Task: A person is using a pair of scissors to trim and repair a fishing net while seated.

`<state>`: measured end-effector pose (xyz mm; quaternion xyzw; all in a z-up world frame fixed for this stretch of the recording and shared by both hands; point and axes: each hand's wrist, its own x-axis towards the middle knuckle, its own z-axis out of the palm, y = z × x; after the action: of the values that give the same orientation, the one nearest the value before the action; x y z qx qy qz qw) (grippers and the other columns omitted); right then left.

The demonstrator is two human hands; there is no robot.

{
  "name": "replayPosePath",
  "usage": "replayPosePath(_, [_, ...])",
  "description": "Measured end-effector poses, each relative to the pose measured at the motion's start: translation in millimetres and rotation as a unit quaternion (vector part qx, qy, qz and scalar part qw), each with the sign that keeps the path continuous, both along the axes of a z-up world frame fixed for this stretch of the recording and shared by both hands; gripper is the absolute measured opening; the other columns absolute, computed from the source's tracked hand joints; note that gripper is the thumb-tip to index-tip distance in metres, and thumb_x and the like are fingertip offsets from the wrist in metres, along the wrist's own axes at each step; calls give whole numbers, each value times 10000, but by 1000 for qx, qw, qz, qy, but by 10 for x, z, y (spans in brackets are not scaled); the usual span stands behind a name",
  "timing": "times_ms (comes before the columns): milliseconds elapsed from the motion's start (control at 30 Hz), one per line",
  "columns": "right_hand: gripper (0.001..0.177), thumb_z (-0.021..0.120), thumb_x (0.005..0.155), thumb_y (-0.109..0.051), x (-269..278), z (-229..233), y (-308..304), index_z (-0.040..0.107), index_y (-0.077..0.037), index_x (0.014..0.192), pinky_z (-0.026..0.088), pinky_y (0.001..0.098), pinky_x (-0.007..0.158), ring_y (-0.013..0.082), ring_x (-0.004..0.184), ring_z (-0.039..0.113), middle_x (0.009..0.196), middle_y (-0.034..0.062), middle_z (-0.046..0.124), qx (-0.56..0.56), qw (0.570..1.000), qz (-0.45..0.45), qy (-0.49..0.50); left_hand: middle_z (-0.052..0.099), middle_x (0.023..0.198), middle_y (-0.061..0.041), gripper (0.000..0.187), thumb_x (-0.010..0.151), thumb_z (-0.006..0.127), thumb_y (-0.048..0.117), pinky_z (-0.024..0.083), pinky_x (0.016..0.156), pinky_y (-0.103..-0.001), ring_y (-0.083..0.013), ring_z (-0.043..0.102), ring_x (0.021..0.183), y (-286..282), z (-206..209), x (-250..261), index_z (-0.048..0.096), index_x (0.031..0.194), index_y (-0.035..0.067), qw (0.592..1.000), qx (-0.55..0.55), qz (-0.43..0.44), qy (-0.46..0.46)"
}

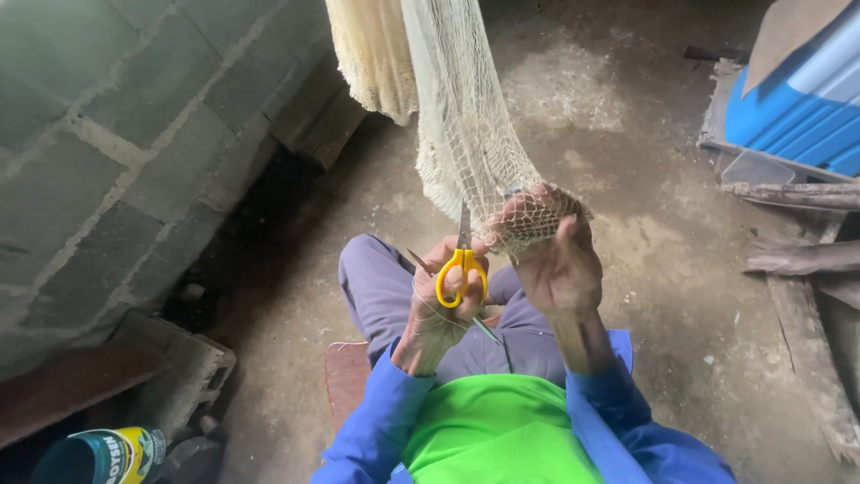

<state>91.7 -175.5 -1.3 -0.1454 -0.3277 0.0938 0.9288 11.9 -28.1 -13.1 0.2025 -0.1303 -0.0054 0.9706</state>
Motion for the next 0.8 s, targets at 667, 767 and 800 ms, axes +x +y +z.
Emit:
replayPosePath(667, [680,330,1061,-605,-65,274,852,230,-83,1486,193,445,1083,267,1292,246,1487,168,237,-360,922,-136,-49,575,607,-279,451,851,766,34,518,438,-269,-228,550,433,174,456,-480,501,1176,-132,986,-18,68,-153])
replayPosePath(767, [839,261,1087,-621,174,183,1174,29,-42,1649,-19,502,1296,365,1588,64,1734,217,0,-390,903,-179,-24,574,592,-295,435,857,741,12,499,431,-272,-256,558,448,261,532,-659,475,1155,-158,977,11,86,-193])
replayPosePath(800, [968,322,1018,-703,311,155,1301,35,-22,1643,-34,552,1281,436,1588,69,1723,248,-19,-367,918,-112,100,594,607,-284,393,886,706,3,502,451,-272,-256,571,470,299,594,-714,469,1153,-162,965,46,102,-238])
